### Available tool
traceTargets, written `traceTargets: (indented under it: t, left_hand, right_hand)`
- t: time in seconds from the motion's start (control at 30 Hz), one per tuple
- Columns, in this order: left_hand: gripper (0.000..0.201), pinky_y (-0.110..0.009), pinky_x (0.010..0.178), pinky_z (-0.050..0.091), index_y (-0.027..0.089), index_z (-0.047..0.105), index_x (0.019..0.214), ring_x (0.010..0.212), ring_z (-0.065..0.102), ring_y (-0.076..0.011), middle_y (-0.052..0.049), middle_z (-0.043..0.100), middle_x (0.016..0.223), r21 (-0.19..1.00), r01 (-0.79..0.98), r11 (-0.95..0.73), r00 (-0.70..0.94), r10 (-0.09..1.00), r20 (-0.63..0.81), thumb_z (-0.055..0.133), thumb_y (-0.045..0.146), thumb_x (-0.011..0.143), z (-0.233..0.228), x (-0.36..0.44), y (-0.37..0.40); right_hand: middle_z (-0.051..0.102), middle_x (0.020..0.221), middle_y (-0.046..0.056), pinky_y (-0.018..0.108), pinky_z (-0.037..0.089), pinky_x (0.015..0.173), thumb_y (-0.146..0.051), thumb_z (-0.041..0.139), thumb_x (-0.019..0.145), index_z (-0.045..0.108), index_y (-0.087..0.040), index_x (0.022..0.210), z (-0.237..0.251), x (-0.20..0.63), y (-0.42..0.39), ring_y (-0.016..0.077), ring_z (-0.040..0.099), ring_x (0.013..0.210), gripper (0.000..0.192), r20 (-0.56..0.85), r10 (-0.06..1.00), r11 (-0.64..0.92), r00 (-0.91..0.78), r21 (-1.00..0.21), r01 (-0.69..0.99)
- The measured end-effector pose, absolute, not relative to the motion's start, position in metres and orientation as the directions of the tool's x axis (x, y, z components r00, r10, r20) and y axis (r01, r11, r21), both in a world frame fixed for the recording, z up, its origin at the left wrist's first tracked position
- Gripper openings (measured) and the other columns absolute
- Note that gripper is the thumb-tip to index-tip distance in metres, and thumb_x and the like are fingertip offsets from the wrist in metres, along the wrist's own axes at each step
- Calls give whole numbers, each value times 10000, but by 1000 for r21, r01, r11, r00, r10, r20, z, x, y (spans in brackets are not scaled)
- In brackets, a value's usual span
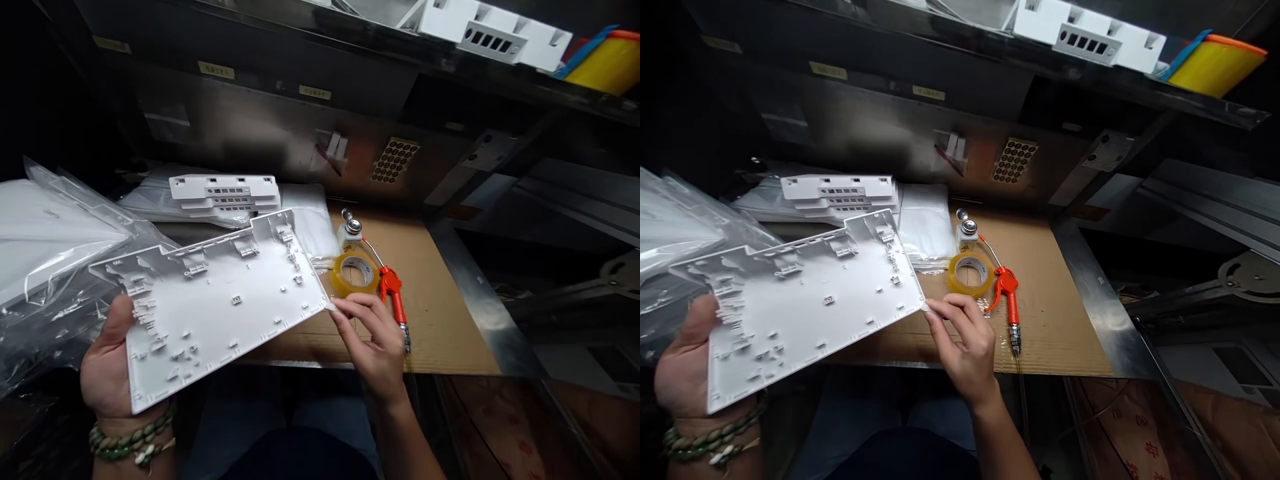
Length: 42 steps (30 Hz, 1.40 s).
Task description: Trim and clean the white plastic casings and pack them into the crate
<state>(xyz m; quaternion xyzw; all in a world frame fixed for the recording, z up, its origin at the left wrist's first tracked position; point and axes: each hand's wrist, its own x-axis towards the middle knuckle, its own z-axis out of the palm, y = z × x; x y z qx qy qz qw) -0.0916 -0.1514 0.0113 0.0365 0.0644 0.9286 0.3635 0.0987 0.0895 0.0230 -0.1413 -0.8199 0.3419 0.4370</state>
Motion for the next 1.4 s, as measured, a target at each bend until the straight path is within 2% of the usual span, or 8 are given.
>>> traceTargets:
  t: [0.33,0.5,0.63,0.73,0.83,1.0,1.27,1.4]
  left_hand:
    - [549,-583,1250,170,330,320,1613,1451,427,-299,-64,436,1594,81,-756,-649,-634,758,152,312,509,1094,5,-92,-152]
    - [609,-583,1256,127,279,352,1609,1503,352,-297,-90,404,1624,68,-821,-567,-534,805,259,194,549,1087,9,-91,-150]
    - [732,-573,1264,88,238,406,1587,1549,237,-272,-80,529,1551,153,-855,-495,-435,846,310,91,629,1054,14,-90,-150]
    - [730,-569,1272,69,302,396,1590,1560,190,-268,-26,561,1528,154,-878,-453,-393,866,308,92,665,1035,15,-85,-151]
    - [573,-570,1282,83,473,328,1582,1559,192,-264,89,531,1545,115,-862,-493,-469,863,187,150,598,1052,9,-81,-155]
    - [507,-517,1290,151,617,192,1547,1538,281,-258,168,349,1638,141,-876,-461,-459,887,50,176,567,1043,-4,-81,-167]
    - [559,-525,1292,49,560,263,1566,1574,214,-241,140,430,1631,175,-824,-538,-500,837,222,67,446,1055,6,-63,-149]
    - [583,-492,1290,46,540,233,1583,1572,229,-226,138,359,1669,188,-865,-466,-421,876,234,57,352,1060,3,-70,-159]
  right_hand:
    - [688,1014,59,295,578,844,-53,693,929,757,-207,1117,23,98,80,167,692,921,252,648,484,762,-588,-642,-80]
    - [694,1004,61,290,580,841,-55,686,935,753,-192,1118,18,99,86,162,697,915,238,645,443,775,-622,-624,-96]
    - [702,990,50,303,570,805,-101,690,951,769,-213,1086,19,98,111,163,684,889,192,647,538,771,-540,-637,5]
    - [706,989,42,311,559,761,-148,707,951,779,-231,1050,34,92,124,171,673,887,148,655,605,731,-454,-683,-11]
    - [715,996,35,313,557,746,-167,713,951,780,-243,1043,53,81,125,175,677,910,136,660,624,696,-419,-713,-85]
    - [716,988,34,325,576,753,-176,692,966,778,-231,1037,68,59,114,169,685,891,124,681,575,695,-454,-699,-168]
    - [708,986,33,321,585,780,-149,683,968,773,-214,1054,58,53,108,160,679,915,140,657,563,690,-502,-708,-153]
    - [705,980,40,320,579,764,-147,682,965,772,-209,1052,59,53,105,164,674,887,139,691,525,737,-497,-661,-140]
